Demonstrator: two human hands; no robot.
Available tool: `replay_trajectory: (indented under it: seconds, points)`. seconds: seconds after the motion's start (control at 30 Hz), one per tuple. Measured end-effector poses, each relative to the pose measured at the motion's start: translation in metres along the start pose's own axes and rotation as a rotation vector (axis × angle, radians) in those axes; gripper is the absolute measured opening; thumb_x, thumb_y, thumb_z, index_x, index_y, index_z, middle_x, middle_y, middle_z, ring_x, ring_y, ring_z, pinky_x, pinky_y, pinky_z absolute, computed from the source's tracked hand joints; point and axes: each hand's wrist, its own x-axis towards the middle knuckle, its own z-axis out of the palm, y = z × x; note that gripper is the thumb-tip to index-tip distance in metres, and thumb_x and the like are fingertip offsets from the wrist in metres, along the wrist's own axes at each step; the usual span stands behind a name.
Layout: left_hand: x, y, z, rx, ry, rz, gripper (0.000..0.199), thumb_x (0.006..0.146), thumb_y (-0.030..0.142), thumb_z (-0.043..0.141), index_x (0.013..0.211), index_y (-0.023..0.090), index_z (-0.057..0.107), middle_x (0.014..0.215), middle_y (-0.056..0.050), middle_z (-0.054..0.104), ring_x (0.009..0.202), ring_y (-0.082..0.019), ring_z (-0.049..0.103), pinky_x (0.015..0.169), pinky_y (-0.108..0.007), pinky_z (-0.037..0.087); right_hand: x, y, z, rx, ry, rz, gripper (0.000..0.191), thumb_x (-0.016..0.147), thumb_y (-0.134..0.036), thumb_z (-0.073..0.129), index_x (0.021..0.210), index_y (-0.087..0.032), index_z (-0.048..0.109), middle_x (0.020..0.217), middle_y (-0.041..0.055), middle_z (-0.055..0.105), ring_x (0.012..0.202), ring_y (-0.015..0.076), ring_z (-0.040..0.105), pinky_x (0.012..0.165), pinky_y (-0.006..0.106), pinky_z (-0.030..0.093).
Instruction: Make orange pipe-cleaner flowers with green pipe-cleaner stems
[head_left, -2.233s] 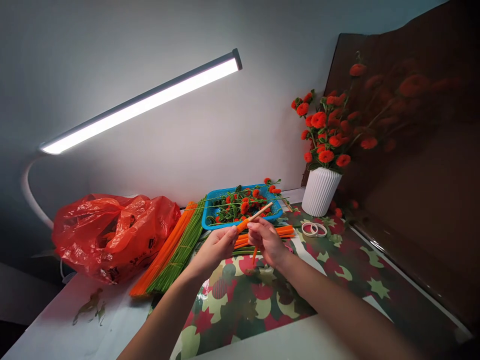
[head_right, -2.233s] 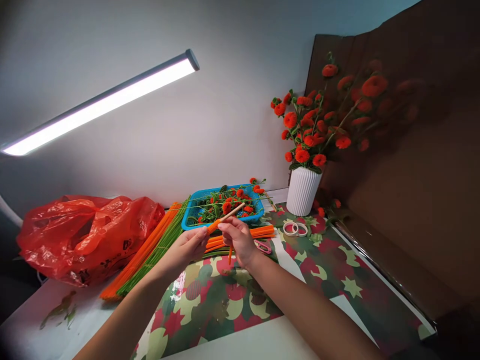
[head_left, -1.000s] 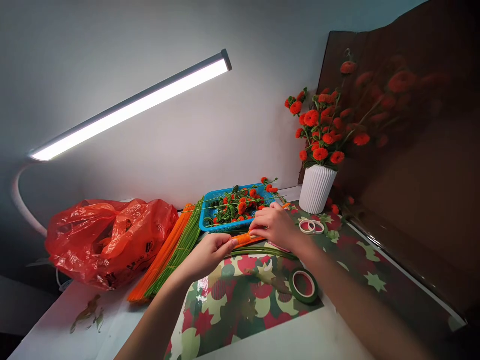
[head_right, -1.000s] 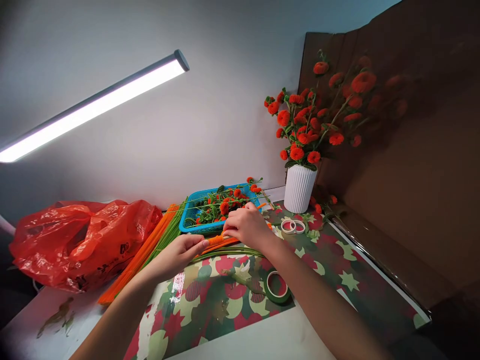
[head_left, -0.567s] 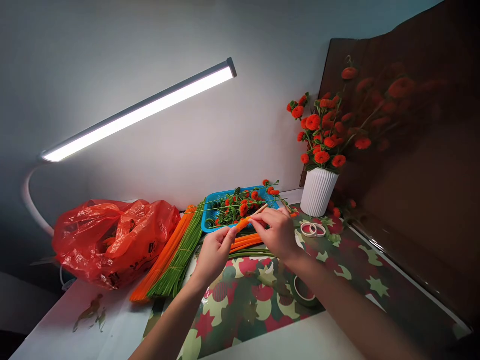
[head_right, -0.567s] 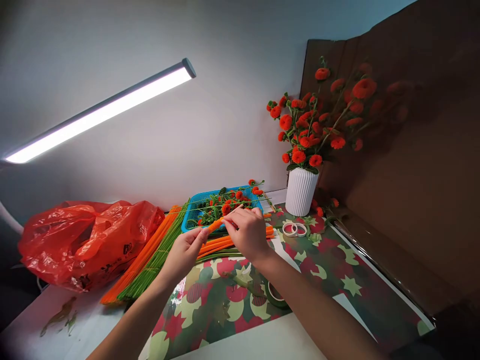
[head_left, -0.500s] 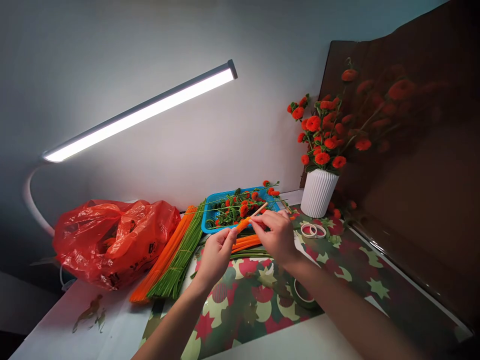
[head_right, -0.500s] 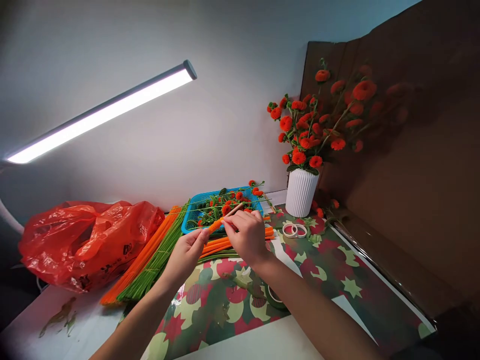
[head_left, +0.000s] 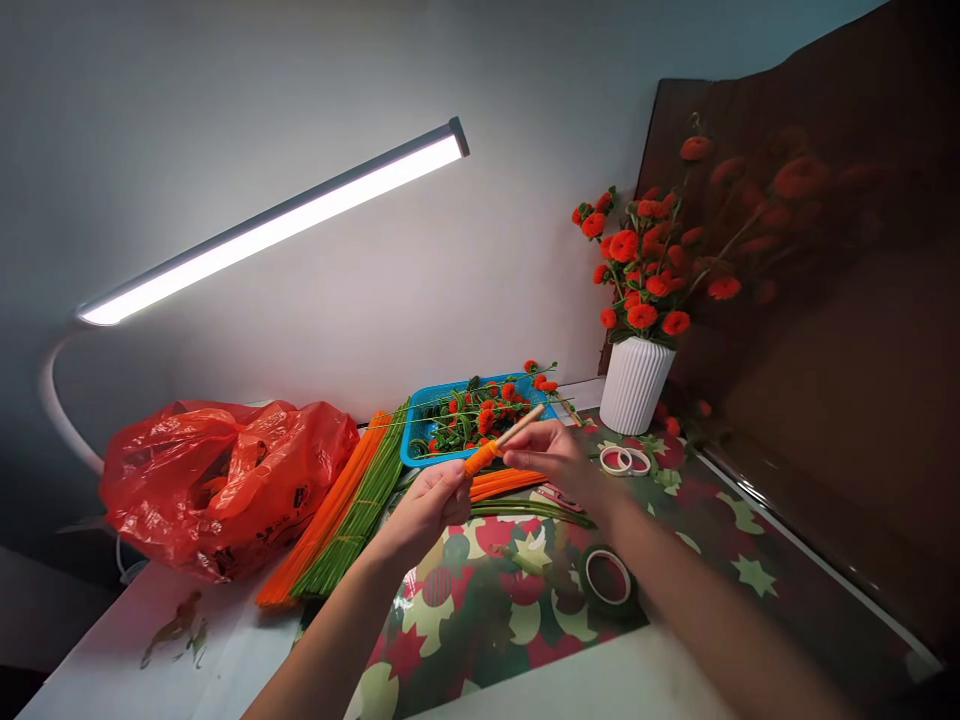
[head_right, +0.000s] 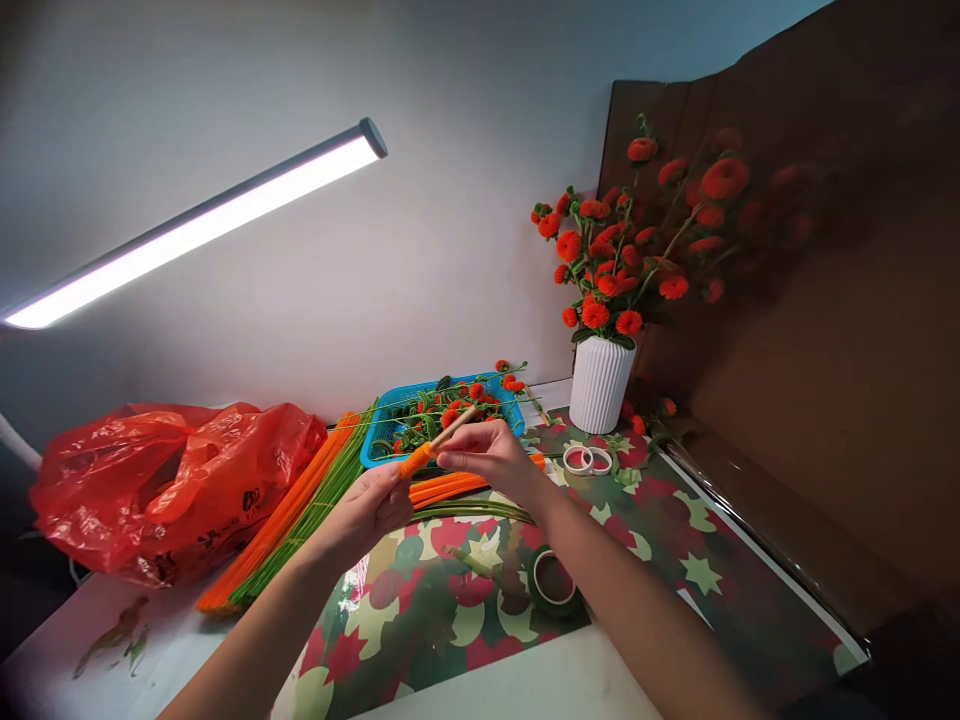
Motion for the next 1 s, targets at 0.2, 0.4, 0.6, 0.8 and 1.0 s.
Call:
replay_trajectory:
  seconds: [0.2,0.4,0.6,0.8,1.0]
  points:
    - [-0.006,0.009,-0.006,0.144,-0.165,-0.089,0.047,0.083,0.054,0.056,0.058,0.018,0.039,0.051,0.008,0.028,0.047,-0.006,0.018,0.045,-0.023,0.013,0.001,-0.007,-0.027,-0.094,-0.339,0.181,0.022,0.062,-0.032,0.082,0.068,-0.014,0.072,0.065,-0.0007,0.061,0.059,0.0099,0.053,0.055,0.022,0.041]
    - [-0.009,0.021,-0.008,0.521,-0.226,-0.125,0.047,0.088,0.054,0.045,0.058,0.019,0.036,0.056,0.007,0.026,0.052,-0.009,0.018,0.048,-0.024,0.016,0.001,-0.017,-0.034,-0.406,-0.442,0.26,0.016,0.072,-0.029,0.073,0.073,-0.014,0.073,0.068,0.0008,0.064,0.063,0.0124,0.058,0.056,0.022,0.042]
    - [-0.012,0.025,-0.004,0.939,-0.125,-0.171,0.044,0.088,0.051,0.042,0.058,0.02,0.034,0.058,0.006,0.027,0.053,-0.011,0.022,0.048,-0.026,0.017,-0.002,-0.017,-0.021,-0.842,-0.426,0.16,0.007,0.078,-0.018,0.067,0.076,-0.018,0.073,0.077,0.0013,0.07,0.071,0.0142,0.061,0.067,0.026,0.041]
    - [-0.008,0.015,0.009,1.031,0.21,-0.078,0.042,0.089,0.05,0.038,0.06,0.02,0.034,0.057,0.006,0.029,0.053,-0.011,0.025,0.049,-0.026,0.018,-0.003,-0.015,-0.004,-1.249,-0.054,-0.109,0.013,0.086,-0.018,0.063,0.075,-0.019,0.069,0.08,-0.0002,0.071,0.078,0.0155,0.061,0.076,0.033,0.029]
    - [-0.007,0.013,0.018,0.915,0.411,0.041,0.041,0.088,0.047,0.039,0.058,0.02,0.037,0.054,0.005,0.03,0.052,-0.011,0.028,0.05,-0.025,0.022,-0.005,-0.004,0.009,-1.244,0.246,-0.33,0.012,0.088,-0.017,0.061,0.077,-0.019,0.066,0.077,0.0006,0.07,0.076,0.0162,0.06,0.072,0.032,0.029]
